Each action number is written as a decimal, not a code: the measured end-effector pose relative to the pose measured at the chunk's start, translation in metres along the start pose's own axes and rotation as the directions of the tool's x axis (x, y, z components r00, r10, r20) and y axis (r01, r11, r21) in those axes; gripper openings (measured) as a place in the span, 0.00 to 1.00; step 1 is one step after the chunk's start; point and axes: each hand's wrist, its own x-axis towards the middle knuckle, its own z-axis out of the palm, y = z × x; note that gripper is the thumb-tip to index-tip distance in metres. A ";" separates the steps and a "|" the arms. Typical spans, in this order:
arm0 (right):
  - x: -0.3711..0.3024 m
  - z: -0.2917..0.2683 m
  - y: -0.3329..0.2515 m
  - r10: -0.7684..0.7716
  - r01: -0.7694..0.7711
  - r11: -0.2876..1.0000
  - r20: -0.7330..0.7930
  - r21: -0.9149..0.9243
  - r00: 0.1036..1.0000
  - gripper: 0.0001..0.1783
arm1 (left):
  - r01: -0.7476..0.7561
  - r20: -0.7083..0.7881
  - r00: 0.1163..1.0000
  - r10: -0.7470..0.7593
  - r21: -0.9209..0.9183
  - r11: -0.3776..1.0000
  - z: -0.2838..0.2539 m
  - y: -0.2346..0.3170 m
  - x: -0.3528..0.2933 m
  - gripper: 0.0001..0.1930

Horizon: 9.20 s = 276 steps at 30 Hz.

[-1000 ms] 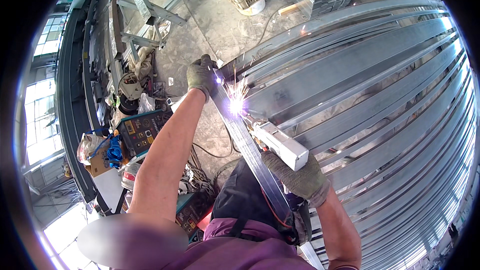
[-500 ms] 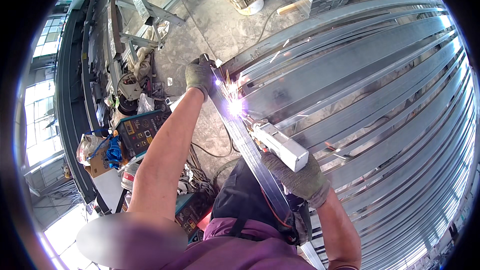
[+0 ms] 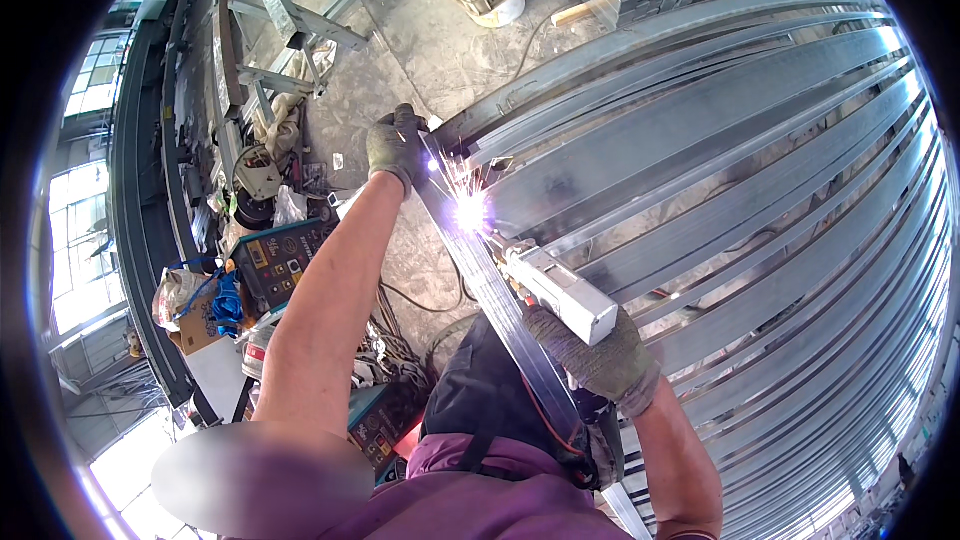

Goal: The person welds metal bars onto a slatted metal frame using a handheld welding tool. They move along the frame, applying welds at multiple points while holding the bars in place with gloved hands.

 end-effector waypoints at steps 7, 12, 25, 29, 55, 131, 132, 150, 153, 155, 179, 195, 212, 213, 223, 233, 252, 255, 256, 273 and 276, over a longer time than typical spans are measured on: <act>-0.002 0.001 0.005 -0.004 0.005 0.998 -0.007 0.056 1.000 0.25 | 0.024 -0.007 1.000 -0.023 0.023 0.999 0.001 -0.007 0.009 0.26; -0.005 0.000 0.010 -0.050 0.051 0.997 -0.018 0.060 0.999 0.25 | 0.035 0.007 0.999 -0.036 0.023 0.999 0.001 0.003 0.001 0.26; -0.013 -0.003 -0.001 0.029 -0.029 1.000 -0.008 0.004 1.000 0.25 | 0.026 -0.005 1.000 -0.026 0.069 0.997 0.000 -0.001 0.004 0.26; -0.015 -0.003 0.002 0.016 -0.016 1.000 -0.005 0.012 1.000 0.25 | 0.038 0.008 0.999 -0.038 0.035 0.999 0.001 -0.006 0.008 0.26; -0.022 -0.001 0.012 0.030 -0.027 0.998 -0.037 0.063 0.999 0.25 | 0.039 0.012 0.999 -0.040 0.033 0.999 -0.001 0.003 0.001 0.26; -0.039 -0.025 0.019 -0.171 0.168 0.983 -0.044 -0.071 0.984 0.24 | 0.031 -0.325 0.945 0.027 0.173 0.984 0.017 -0.001 -0.065 0.26; -0.036 -0.024 0.016 -0.153 0.151 0.987 -0.026 -0.061 0.988 0.24 | 0.016 -0.347 0.936 0.061 0.215 0.976 0.016 -0.003 -0.064 0.26; -0.012 -0.030 0.023 -0.201 0.208 0.974 0.087 -0.087 0.976 0.18 | 0.082 -0.321 0.947 0.025 0.314 0.946 0.019 0.003 -0.065 0.27; -0.010 -0.028 0.013 -0.098 0.101 0.994 0.097 -0.028 0.990 0.18 | 0.094 -0.335 0.942 0.013 0.301 0.949 0.018 -0.001 -0.063 0.27; -0.008 -0.026 0.016 -0.099 0.100 0.995 0.069 -0.007 0.993 0.18 | 0.088 -0.326 0.945 0.012 0.291 0.953 0.019 0.003 -0.066 0.27; -0.012 -0.018 0.007 0.009 -0.011 0.999 0.073 0.034 0.997 0.19 | 0.093 -0.302 0.953 0.004 0.304 0.948 0.018 0.003 -0.066 0.26; -0.019 -0.022 0.004 0.032 -0.033 0.999 0.085 0.014 0.996 0.21 | 0.117 -0.289 0.957 -0.011 0.352 0.929 0.019 0.001 -0.061 0.28; -0.024 -0.026 0.014 -0.012 0.007 0.999 0.093 0.051 0.996 0.22 | 0.111 -0.312 0.950 -0.017 0.285 0.952 0.021 0.000 -0.060 0.27; -0.024 -0.027 0.011 0.014 -0.017 1.000 0.097 0.024 0.995 0.22 | 0.121 -0.314 0.949 -0.031 0.271 0.955 0.021 0.002 -0.061 0.28; -0.031 -0.025 0.008 0.081 -0.080 0.997 0.084 -0.020 0.993 0.23 | 0.127 -0.323 0.946 -0.034 0.272 0.954 0.018 0.007 -0.065 0.27; -0.063 -0.043 0.019 0.096 -0.090 0.987 -0.041 0.133 0.995 0.17 | 0.085 -0.293 0.956 -0.004 0.266 0.960 0.014 0.015 -0.076 0.25; -0.065 -0.040 0.035 0.136 -0.143 0.985 0.078 0.092 0.988 0.20 | 0.092 -0.325 0.946 -0.004 0.257 0.962 0.016 0.011 -0.071 0.27; -0.063 -0.038 0.038 0.095 -0.104 0.988 0.083 0.113 0.992 0.21 | 0.098 -0.342 0.940 -0.002 0.265 0.959 0.016 0.011 -0.071 0.26; -0.062 -0.039 0.039 0.087 -0.098 0.986 0.089 0.132 0.992 0.21 | 0.094 -0.340 0.940 0.005 0.273 0.957 0.016 0.013 -0.073 0.26; -0.056 -0.038 0.040 0.054 -0.063 0.992 0.082 0.110 0.995 0.23 | 0.049 -0.308 0.949 0.068 0.357 0.933 0.020 0.000 -0.063 0.28; -0.056 -0.034 0.033 0.043 -0.051 0.991 0.069 0.122 0.997 0.22 | 0.090 -0.332 0.943 0.007 0.275 0.957 0.018 0.009 -0.069 0.28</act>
